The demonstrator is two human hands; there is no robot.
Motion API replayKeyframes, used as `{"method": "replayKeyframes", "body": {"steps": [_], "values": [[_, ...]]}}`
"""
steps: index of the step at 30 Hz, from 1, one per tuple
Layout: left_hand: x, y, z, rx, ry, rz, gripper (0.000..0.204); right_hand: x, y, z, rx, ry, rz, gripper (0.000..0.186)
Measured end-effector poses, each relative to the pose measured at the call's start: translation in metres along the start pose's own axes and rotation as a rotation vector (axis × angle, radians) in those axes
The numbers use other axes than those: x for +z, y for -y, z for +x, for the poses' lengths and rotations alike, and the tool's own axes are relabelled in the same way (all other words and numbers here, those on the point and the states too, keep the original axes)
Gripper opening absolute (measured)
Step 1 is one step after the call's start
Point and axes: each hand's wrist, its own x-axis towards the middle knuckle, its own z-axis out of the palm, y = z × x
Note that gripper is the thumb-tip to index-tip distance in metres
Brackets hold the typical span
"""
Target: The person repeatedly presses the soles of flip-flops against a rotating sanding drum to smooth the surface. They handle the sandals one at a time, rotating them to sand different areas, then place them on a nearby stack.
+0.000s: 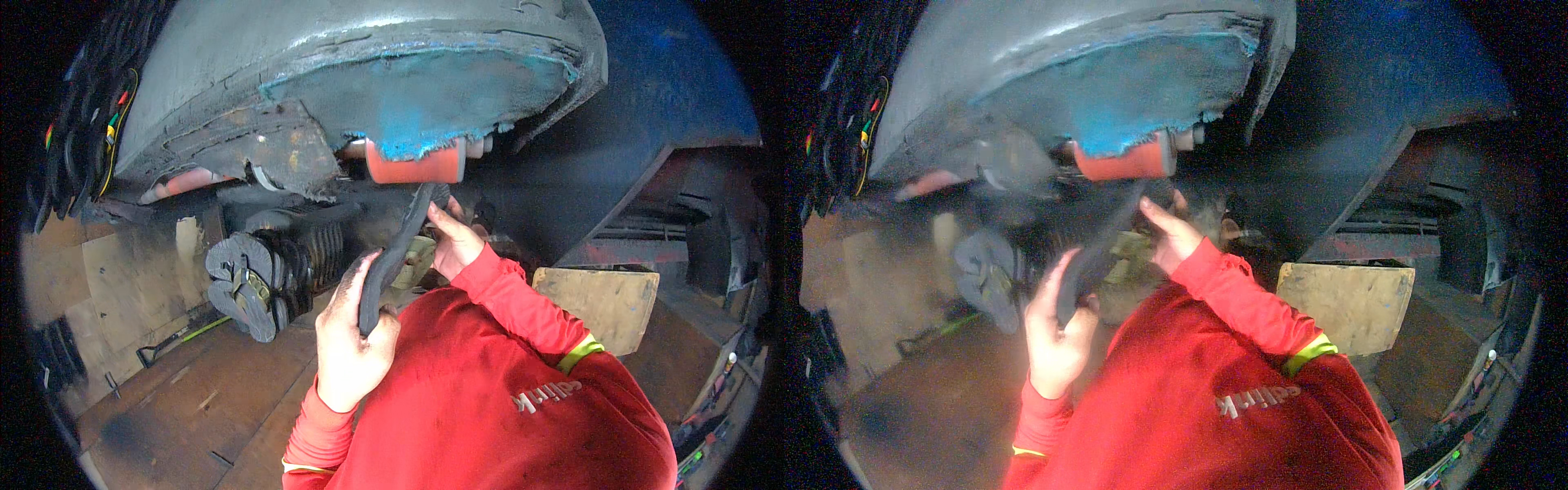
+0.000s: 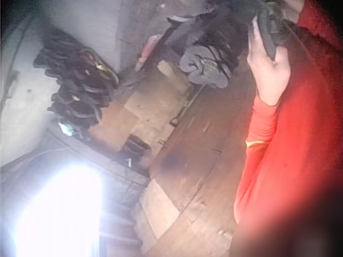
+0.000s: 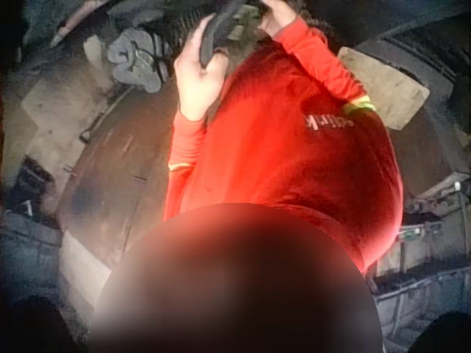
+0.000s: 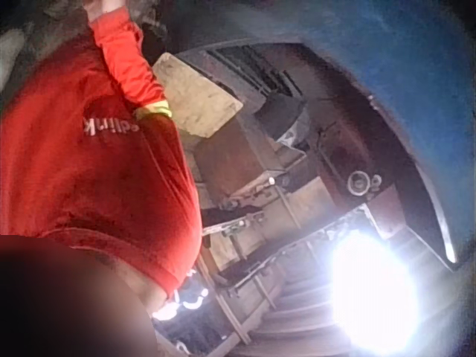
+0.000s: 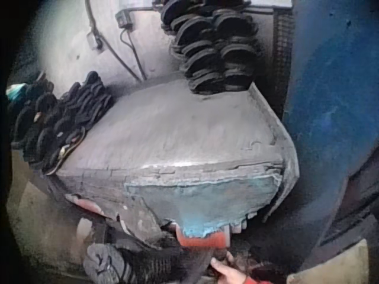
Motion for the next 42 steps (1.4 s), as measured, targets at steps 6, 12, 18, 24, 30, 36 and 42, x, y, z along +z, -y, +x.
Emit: {"method": "replayKeyframes", "body": {"steps": [6, 12, 18, 24, 30, 36, 42], "values": [[0.021, -0.002, 0.034, -0.038, 0.023, -0.038, 0.058, -0.02, 0.019, 0.017, 0.124, -0.12, 0.012, 0.042], [0.019, -0.001, 0.009, 0.006, -0.027, -0.016, 0.057, -0.019, 0.021, 0.003, 0.123, 0.057, 0.027, 0.037], [0.007, -0.021, -0.015, -0.166, -0.021, -0.114, 0.06, -0.005, 0.012, -0.013, -0.047, 0.151, -0.057, 0.041], [0.03, -0.007, 0.033, 0.001, -0.037, -0.118, 0.051, -0.011, 0.034, 0.01, 0.203, -0.141, 0.016, 0.036], [0.024, 0.001, -0.013, -0.062, -0.081, -0.164, 0.058, -0.013, 0.025, -0.008, 0.161, 0.016, -0.02, 0.038], [0.014, -0.003, -0.062, -0.162, -0.076, -0.193, 0.063, -0.005, 0.008, -0.022, -0.021, 0.088, -0.115, 0.031], [0.016, -0.004, -0.057, -0.144, -0.11, -0.205, 0.064, -0.006, 0.012, -0.008, 0.142, 0.046, -0.083, 0.037]]}}
